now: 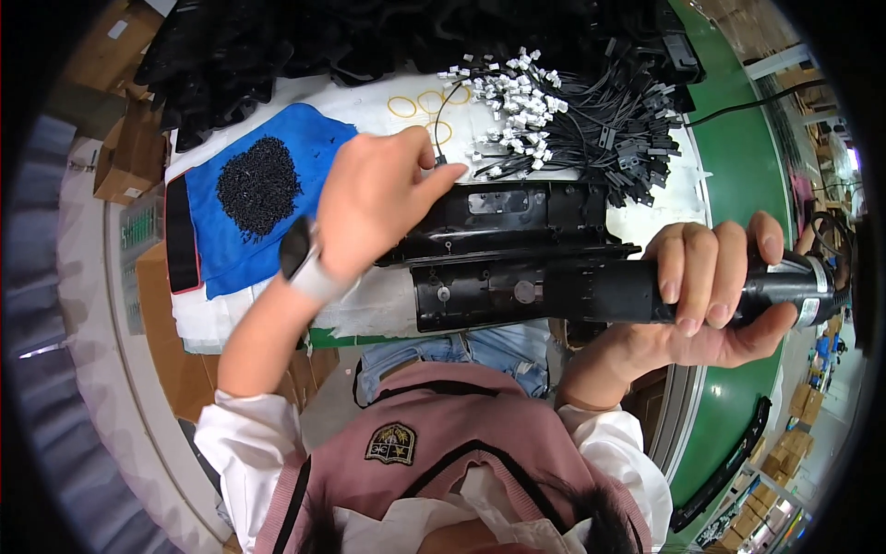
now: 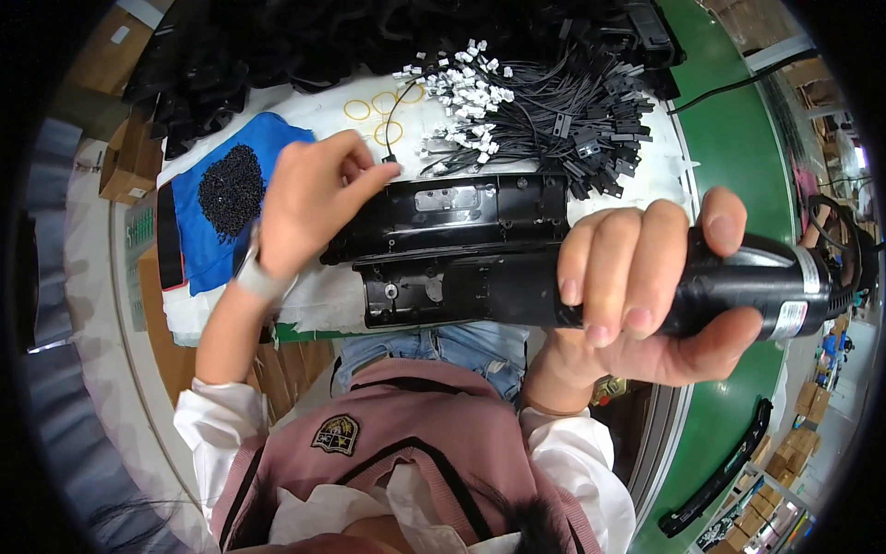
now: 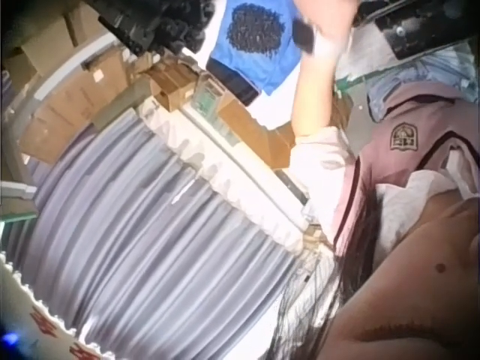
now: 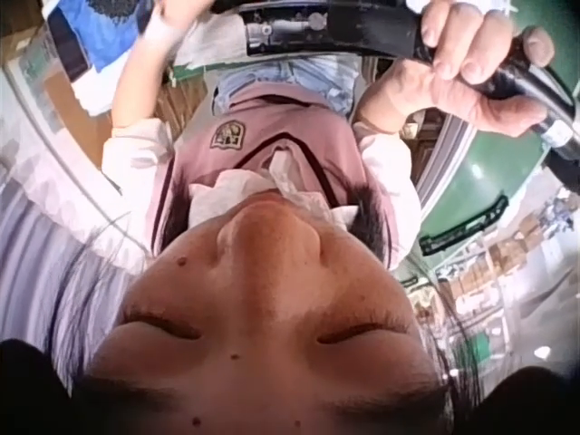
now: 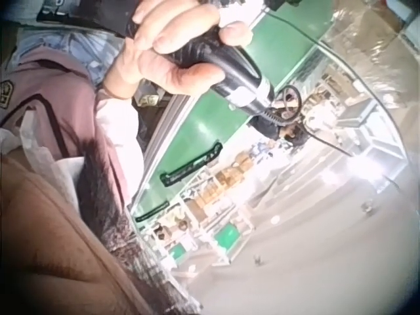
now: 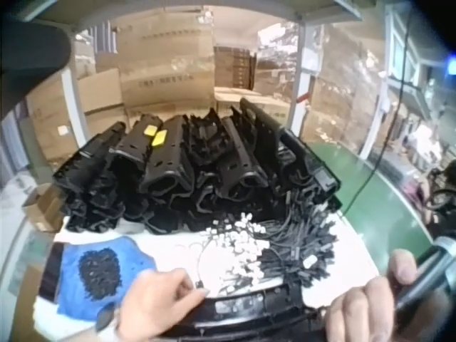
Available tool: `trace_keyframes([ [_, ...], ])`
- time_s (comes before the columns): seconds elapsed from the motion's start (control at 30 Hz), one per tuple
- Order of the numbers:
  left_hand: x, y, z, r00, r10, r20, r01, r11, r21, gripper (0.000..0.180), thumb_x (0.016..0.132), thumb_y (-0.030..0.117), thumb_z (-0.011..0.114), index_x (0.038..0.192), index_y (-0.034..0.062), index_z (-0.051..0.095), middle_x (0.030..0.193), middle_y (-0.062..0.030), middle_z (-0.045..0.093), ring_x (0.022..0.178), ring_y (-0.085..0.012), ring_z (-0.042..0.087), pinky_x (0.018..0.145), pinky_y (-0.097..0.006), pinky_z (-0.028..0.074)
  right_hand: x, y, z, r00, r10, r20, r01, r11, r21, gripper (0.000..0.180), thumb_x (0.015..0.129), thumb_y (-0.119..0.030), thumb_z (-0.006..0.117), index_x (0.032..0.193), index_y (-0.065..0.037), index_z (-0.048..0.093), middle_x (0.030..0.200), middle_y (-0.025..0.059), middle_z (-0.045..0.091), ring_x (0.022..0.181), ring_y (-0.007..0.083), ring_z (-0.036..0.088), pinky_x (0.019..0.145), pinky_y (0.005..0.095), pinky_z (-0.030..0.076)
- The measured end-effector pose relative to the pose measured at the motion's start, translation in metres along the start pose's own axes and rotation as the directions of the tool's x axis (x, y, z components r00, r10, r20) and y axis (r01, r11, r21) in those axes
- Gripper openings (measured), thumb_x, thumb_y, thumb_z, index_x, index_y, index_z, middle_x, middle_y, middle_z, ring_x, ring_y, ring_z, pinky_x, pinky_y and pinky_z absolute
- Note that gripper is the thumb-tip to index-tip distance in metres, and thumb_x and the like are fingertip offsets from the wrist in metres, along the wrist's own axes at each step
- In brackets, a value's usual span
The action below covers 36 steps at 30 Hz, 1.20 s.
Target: Assemble plastic housings by inserting wire bundles and fastening components with an electric screwdriver.
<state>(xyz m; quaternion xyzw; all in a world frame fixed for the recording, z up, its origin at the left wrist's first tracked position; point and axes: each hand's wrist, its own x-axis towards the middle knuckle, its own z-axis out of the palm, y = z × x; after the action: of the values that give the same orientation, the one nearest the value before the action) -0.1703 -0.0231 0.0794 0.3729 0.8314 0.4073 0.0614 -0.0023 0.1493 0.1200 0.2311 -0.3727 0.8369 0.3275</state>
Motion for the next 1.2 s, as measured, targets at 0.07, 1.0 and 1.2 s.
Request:
trace_keyframes([
  [0.07, 0.016, -0.02, 0.016, 0.979, 0.082, 0.187, -0.15, 0.91, 0.386, 0.032, 0.072, 0.024, 0.075, 0.061, -0.001, 0.06, 0.057, -0.014, 0.059, 0.053, -0.0249, 0.061, 0.053, -0.032, 0.047, -0.004, 0.0, 0.005, 1.0, 0.008, 0.007, -0.008, 1.0, -0.024, 0.041, 0.092, -0.038, 0.054, 0.116, -0.009, 0.036, 0.071, 0.0028, 0.054, 0.053, 0.0141, 0.052, 0.059, 0.0309, 0.043],
  [1.0, -0.019, -0.017, -0.015, 0.989, 0.116, 0.087, -0.102, 0.983, -0.156, 0.008, 0.077, 0.006, 0.069, 0.078, -0.0003, 0.064, 0.061, -0.0029, 0.061, 0.051, -0.0074, 0.055, 0.048, -0.022, 0.042, -0.006, -0.027, -0.003, 0.867, 0.23, 0.441, -0.193, 0.973, -0.128, 0.046, 0.077, -0.024, 0.077, 0.101, -0.006, 0.041, 0.059, 0.0064, 0.06, 0.045, 0.0169, 0.058, 0.042, 0.0286, 0.049],
  [1.2, -0.004, -0.001, 0.029, 0.869, 0.473, 0.144, -0.475, 0.88, -0.026, 0.007, 0.074, 0.009, 0.067, 0.074, 0.0035, 0.062, 0.065, -0.0089, 0.06, 0.054, -0.0252, 0.059, 0.05, -0.035, 0.046, -0.007, -0.027, 0.019, 0.868, 0.355, 0.348, -0.329, 0.935, -0.134, 0.032, 0.074, -0.013, 0.079, 0.088, -0.002, 0.053, 0.06, 0.0123, 0.058, 0.044, 0.0216, 0.057, 0.04, 0.0319, 0.047],
])
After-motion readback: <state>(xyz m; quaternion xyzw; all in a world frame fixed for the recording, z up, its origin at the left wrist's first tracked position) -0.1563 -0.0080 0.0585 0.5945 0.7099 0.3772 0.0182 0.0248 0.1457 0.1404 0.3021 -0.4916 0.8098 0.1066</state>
